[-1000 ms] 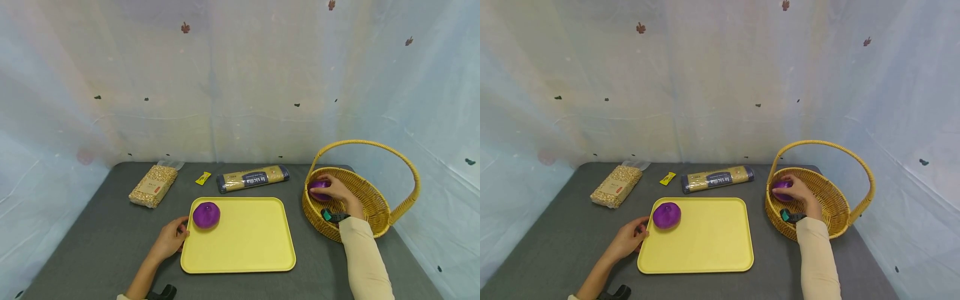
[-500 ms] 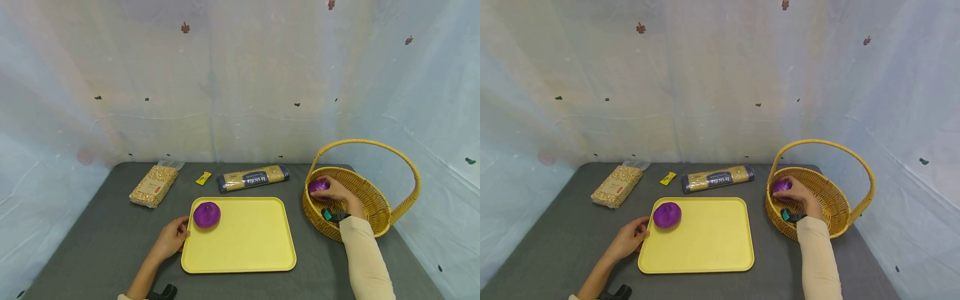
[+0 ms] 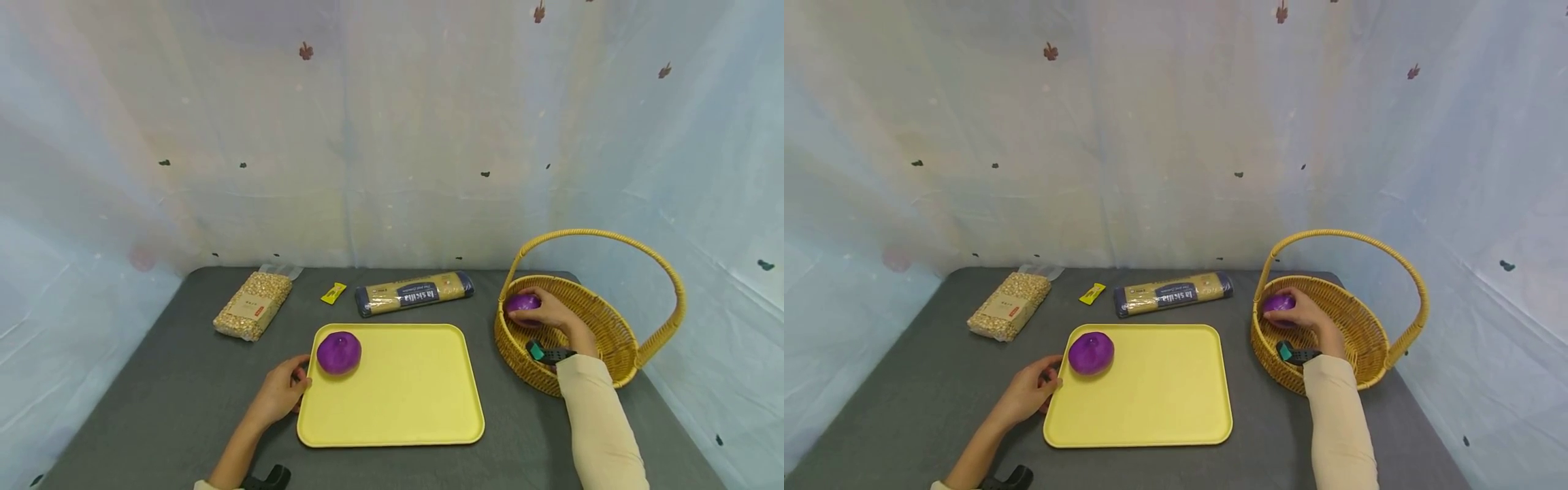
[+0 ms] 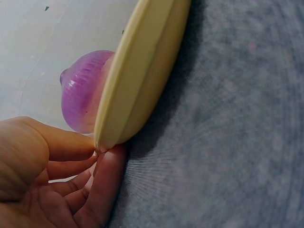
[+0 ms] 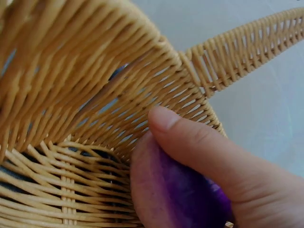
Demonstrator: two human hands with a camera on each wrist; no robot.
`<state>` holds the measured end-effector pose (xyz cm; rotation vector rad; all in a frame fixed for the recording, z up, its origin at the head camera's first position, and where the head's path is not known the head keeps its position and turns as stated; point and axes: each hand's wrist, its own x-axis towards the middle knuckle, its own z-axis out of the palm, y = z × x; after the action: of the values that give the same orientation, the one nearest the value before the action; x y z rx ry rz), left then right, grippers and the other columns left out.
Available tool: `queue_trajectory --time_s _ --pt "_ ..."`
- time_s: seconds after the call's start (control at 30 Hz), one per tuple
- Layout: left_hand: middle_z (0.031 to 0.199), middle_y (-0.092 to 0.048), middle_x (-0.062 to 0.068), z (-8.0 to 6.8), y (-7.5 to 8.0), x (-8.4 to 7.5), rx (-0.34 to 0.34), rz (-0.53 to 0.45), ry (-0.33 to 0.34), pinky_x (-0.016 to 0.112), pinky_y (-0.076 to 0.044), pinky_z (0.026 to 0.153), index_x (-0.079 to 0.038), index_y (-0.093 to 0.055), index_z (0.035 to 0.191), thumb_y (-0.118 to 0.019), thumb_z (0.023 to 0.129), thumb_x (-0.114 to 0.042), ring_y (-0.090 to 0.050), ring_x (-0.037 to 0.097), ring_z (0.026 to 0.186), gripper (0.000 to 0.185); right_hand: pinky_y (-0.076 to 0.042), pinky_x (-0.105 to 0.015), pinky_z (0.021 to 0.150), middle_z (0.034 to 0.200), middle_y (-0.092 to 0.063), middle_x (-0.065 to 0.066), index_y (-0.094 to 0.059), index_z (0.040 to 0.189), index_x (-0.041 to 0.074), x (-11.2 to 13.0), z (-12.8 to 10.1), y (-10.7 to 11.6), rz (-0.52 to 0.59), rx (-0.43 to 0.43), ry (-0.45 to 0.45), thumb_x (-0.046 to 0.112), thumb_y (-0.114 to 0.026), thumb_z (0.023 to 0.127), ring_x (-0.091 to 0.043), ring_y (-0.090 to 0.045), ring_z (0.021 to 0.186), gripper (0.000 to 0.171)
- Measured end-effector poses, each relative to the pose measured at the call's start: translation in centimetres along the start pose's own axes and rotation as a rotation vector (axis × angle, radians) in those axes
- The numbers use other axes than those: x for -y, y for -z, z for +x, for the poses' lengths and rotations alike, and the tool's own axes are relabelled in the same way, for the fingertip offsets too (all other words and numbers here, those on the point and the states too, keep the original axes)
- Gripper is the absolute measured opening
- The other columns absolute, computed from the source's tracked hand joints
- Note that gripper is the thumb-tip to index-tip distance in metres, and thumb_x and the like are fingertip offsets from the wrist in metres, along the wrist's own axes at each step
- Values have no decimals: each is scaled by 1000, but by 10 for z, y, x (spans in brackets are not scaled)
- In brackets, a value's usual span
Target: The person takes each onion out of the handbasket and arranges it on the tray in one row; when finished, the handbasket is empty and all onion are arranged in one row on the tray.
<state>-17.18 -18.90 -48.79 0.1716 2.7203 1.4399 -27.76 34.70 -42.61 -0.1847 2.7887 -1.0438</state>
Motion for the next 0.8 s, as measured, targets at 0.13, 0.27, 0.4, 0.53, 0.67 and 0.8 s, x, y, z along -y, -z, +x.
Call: queue_trajectory --time_s 0.13,0.27,0.4,0.53,0.67,0.8 --pt "77 -52 5 0 -1 0 -1 -9 -4 26 -47 39 6 -50 127 -61 87 1 -49 14 47 42 -46 -51 87 126 -41 -29 -38 132 -4 2 -4 3 -12 -19 -6 36 -71 81 -43 -46 111 73" --pt "77 -51 5 0 -1 1 -4 -11 -13 26 -46 39 6 -50 126 -61 86 2 -48 14 47 42 -46 -51 87 127 -40 -28 -37 134 -2 1 -7 8 -8 -37 -5 39 -70 81 -43 -45 112 74" --pt "77 -51 5 -1 0 0 -4 -18 -7 26 -46 39 7 -50 126 -61 86 2 -48 14 47 42 -46 -53 87 129 -39 -27 -35 135 -1 5 -11 15 14 -61 20 38 -69 82 -42 -44 114 75" --pt "78 -52 5 -1 0 1 -1 -19 0 26 -47 39 7 -50 126 -61 86 2 -48 14 47 42 -45 -55 88 131 -38 -28 -32 138 0 14 -16 23 14 -83 29 39 -68 83 -44 -44 115 77" --pt "78 -52 5 -1 0 0 -4 -8 1 26 -47 39 6 -50 126 -61 86 2 -48 14 48 42 -46 -55 87 131 -37 -28 -31 139 3 25 -22 30 18 -88 54 37 -67 84 -44 -44 114 74" --pt "78 -52 6 -1 0 -1 -5 -9 5 26 -47 39 6 -50 126 -61 86 3 -48 14 48 42 -45 -56 88 134 -34 -26 -30 141 6 35 -28 35 21 -86 75 36 -67 84 -43 -42 116 74"
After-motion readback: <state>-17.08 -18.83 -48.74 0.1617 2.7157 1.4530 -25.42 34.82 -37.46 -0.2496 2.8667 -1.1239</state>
